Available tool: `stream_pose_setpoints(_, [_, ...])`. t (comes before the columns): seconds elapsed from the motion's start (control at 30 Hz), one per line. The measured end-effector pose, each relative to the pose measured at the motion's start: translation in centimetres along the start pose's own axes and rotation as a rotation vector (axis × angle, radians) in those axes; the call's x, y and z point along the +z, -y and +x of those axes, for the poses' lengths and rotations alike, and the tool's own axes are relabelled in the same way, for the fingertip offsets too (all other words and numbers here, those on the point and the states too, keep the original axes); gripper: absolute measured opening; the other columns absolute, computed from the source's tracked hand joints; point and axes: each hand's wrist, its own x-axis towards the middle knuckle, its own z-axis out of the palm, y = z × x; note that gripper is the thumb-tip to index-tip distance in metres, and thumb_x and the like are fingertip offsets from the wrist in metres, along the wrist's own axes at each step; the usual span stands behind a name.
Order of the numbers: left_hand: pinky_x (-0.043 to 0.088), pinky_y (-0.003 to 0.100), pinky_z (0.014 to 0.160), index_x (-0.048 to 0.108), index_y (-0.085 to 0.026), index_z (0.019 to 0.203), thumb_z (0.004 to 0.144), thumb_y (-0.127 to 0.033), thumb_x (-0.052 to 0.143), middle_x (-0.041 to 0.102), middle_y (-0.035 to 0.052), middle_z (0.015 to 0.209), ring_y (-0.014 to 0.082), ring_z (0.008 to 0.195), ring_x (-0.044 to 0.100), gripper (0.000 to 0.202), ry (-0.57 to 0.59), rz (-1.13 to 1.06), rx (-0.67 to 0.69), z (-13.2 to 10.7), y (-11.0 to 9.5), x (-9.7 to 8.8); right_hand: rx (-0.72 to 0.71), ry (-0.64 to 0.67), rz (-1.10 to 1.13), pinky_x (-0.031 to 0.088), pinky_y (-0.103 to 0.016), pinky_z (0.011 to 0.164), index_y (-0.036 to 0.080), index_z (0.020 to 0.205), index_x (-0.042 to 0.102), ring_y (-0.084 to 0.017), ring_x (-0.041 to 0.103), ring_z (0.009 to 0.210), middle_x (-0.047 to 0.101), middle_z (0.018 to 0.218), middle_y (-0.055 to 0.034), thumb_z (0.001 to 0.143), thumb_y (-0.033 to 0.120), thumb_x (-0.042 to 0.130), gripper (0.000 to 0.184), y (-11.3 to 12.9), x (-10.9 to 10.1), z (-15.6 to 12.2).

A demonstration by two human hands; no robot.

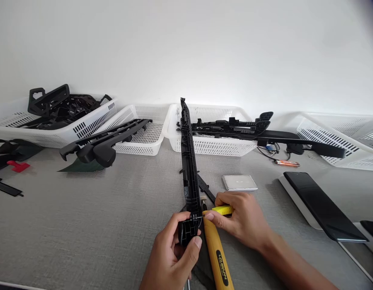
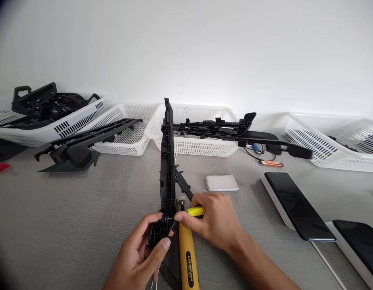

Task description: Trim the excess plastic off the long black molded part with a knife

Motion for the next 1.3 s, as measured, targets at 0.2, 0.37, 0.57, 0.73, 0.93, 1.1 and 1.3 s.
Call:
stream_pose_setpoints(0.2, [0.049, 0.018, 0.052, 0.063, -0.020, 0.135, 0.090, -0.066, 0.079, 0.072, 0.0103, 0.110, 0.0106, 0.062, 0.052, 0.066, 0.008, -0.008, 0.011, 0.1, 0.3, -0.1, 0.012, 0.002, -0.009, 0.027, -0.028, 0.057, 0.020, 0.064, 0.057, -0.012, 0.045, 0.052, 0.056, 0.058, 0.0011, 0.098, 0.092, 0.049, 0.080, -0.1, 0.0, 0.1])
stream_pose_setpoints(0.37, [0.047, 0.018, 0.050, 0.062, -0.019, 0.137, 0.089, -0.067, 0.081, 0.073, 0.0088, 0.102, 0.0105, 0.060, 0.051, 0.071, 0.014, -0.003, 0.011, 0.2, 0.6, -0.1, -0.036, 0.025, -0.001, 0.027, -0.027, 0.058, 0.020, 0.066, 0.060, -0.012, 0.048, 0.054, 0.058, 0.059, 0.0012, 0.097, 0.091, 0.053, 0.078, -0.2, 0.2, 0.0])
stream_pose_setpoints(0.57, [0.049, 0.018, 0.051, 0.062, -0.019, 0.138, 0.088, -0.070, 0.080, 0.073, 0.0106, 0.110, 0.0099, 0.060, 0.052, 0.073, 0.013, -0.004, 0.002, 0.2, 0.5, -0.2, -0.008, 0.003, 0.000, 0.027, -0.027, 0.056, 0.020, 0.065, 0.059, -0.011, 0.046, 0.052, 0.057, 0.057, 0.0016, 0.096, 0.092, 0.052, 0.079, 0.0, 0.0, 0.0])
stream_pose_setpoints(0.73, [0.049, 0.019, 0.050, 0.064, -0.020, 0.137, 0.089, -0.072, 0.078, 0.074, 0.0112, 0.110, 0.0107, 0.059, 0.054, 0.072, 0.007, -0.015, 0.016, 0.1, 0.6, -0.2, -0.003, -0.006, 0.003, 0.027, -0.027, 0.055, 0.020, 0.063, 0.057, -0.011, 0.044, 0.051, 0.056, 0.056, 0.0014, 0.096, 0.091, 0.053, 0.079, 0.0, 0.0, -0.1])
stream_pose_setpoints(0.93, [0.047, 0.017, 0.049, 0.065, -0.022, 0.139, 0.086, -0.079, 0.078, 0.074, 0.0106, 0.109, 0.0069, 0.054, 0.049, 0.079, -0.002, -0.043, 0.010, 0.3, 1.1, -0.3, -0.047, -0.009, -0.010, 0.027, -0.027, 0.055, 0.020, 0.063, 0.058, -0.011, 0.046, 0.052, 0.056, 0.057, 0.0016, 0.096, 0.091, 0.055, 0.078, -0.2, 0.4, -0.1])
stream_pose_setpoints(1.1, [0.047, 0.017, 0.050, 0.066, -0.022, 0.139, 0.088, -0.080, 0.074, 0.073, 0.0107, 0.111, 0.0069, 0.055, 0.052, 0.078, 0.016, -0.008, 0.034, 0.4, 1.1, -0.4, -0.018, -0.023, -0.026, 0.025, -0.027, 0.055, 0.019, 0.061, 0.051, -0.010, 0.041, 0.051, 0.052, 0.054, 0.0025, 0.097, 0.091, 0.052, 0.080, -0.3, 0.4, 0.0])
stream_pose_setpoints(1.3, [0.047, 0.017, 0.050, 0.066, -0.022, 0.138, 0.086, -0.085, 0.073, 0.072, 0.0103, 0.112, 0.0057, 0.055, 0.051, 0.082, 0.019, 0.003, 0.044, 0.3, 0.7, -0.2, -0.008, 0.003, -0.017, 0.025, -0.027, 0.055, 0.020, 0.062, 0.052, -0.011, 0.042, 0.051, 0.053, 0.055, 0.0023, 0.096, 0.092, 0.051, 0.080, -0.3, 0.2, -0.1])
